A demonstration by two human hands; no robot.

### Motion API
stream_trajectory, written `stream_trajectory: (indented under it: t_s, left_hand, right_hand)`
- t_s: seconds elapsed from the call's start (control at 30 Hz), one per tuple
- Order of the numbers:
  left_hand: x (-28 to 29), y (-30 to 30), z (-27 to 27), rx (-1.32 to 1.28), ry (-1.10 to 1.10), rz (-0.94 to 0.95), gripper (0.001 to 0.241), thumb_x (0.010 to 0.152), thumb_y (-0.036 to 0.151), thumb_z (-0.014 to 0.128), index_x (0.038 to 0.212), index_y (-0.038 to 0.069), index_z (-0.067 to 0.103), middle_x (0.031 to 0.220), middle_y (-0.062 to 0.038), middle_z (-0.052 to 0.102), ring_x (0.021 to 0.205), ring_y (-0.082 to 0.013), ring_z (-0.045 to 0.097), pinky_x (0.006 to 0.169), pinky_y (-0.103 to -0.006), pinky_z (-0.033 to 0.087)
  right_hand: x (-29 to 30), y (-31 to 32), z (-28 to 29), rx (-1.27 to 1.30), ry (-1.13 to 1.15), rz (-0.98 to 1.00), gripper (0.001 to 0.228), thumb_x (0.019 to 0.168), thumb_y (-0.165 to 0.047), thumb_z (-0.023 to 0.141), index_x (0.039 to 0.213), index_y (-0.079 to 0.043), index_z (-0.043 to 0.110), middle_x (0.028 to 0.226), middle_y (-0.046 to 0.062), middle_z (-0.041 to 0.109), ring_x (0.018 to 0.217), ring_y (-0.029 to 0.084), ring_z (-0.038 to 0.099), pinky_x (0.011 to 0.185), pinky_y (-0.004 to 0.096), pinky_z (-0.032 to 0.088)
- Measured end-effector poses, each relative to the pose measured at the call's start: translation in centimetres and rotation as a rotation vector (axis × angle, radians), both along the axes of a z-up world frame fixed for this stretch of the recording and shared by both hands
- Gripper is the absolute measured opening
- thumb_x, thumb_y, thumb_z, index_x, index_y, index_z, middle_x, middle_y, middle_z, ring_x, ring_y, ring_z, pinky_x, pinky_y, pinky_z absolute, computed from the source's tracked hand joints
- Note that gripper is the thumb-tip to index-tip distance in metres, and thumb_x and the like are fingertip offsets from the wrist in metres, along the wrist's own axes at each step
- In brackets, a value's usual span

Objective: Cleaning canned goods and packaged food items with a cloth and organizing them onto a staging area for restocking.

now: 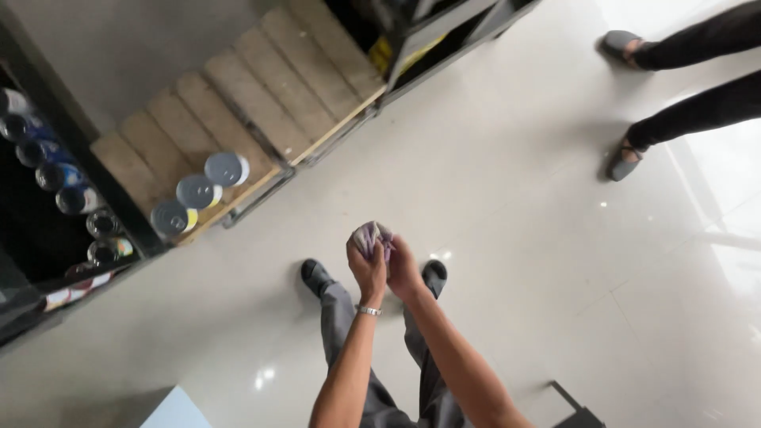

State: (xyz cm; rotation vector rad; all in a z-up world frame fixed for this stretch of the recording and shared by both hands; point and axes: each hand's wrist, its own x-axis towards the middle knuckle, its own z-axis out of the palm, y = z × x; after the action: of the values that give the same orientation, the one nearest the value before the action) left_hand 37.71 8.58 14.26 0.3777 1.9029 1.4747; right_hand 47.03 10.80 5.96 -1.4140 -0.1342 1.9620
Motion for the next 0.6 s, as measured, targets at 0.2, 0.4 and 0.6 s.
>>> stream_trajectory:
  t_s: [0.2, 0.4, 0.6]
  left_hand:
    - [5.9, 13.3, 10.2, 0.260, 0.306, 0.053, 0.069, 0.080, 0.005, 0.060, 0.148, 0.013, 0.053, 0.153, -0.023, 0.041, 0.139, -0.0429, 0.044, 0.114, -0.0530, 0.036]
    - [6.2, 18.3, 18.6, 0.439, 0.365, -0.038, 0.057, 0.078, 0.003, 0.060, 0.134, 0.010, 0.066, 0.152, -0.019, 0.035, 0.141, -0.0377, 0.044, 0.117, -0.0506, 0.036]
    - [4.7, 21.0, 23.2, 0.421, 0.328, -0.124, 0.074, 0.073, -0.009, 0.042, 0.141, 0.011, 0.061, 0.149, -0.013, 0.050, 0.140, -0.0345, 0.046, 0.117, -0.0503, 0.036]
  right_hand:
    - [12.6, 14.2, 17.0, 0.333, 0.156, -0.015, 0.056, 0.101, -0.050, 0.051, 0.148, -0.019, 0.053, 0.135, 0.021, 0.065, 0.132, 0.037, 0.059, 0.113, 0.056, 0.041]
    - [14.8, 22.9, 29.9, 0.551, -0.050, 0.157, 0.052, 0.108, -0.036, 0.047, 0.154, -0.014, 0.041, 0.140, 0.023, 0.061, 0.135, 0.038, 0.056, 0.113, 0.056, 0.042]
    - [11.0, 31.3, 32.4, 0.629, -0.143, 0.433, 0.043, 0.108, -0.030, 0.051, 0.148, -0.012, 0.050, 0.135, 0.021, 0.065, 0.127, 0.035, 0.063, 0.106, 0.050, 0.050]
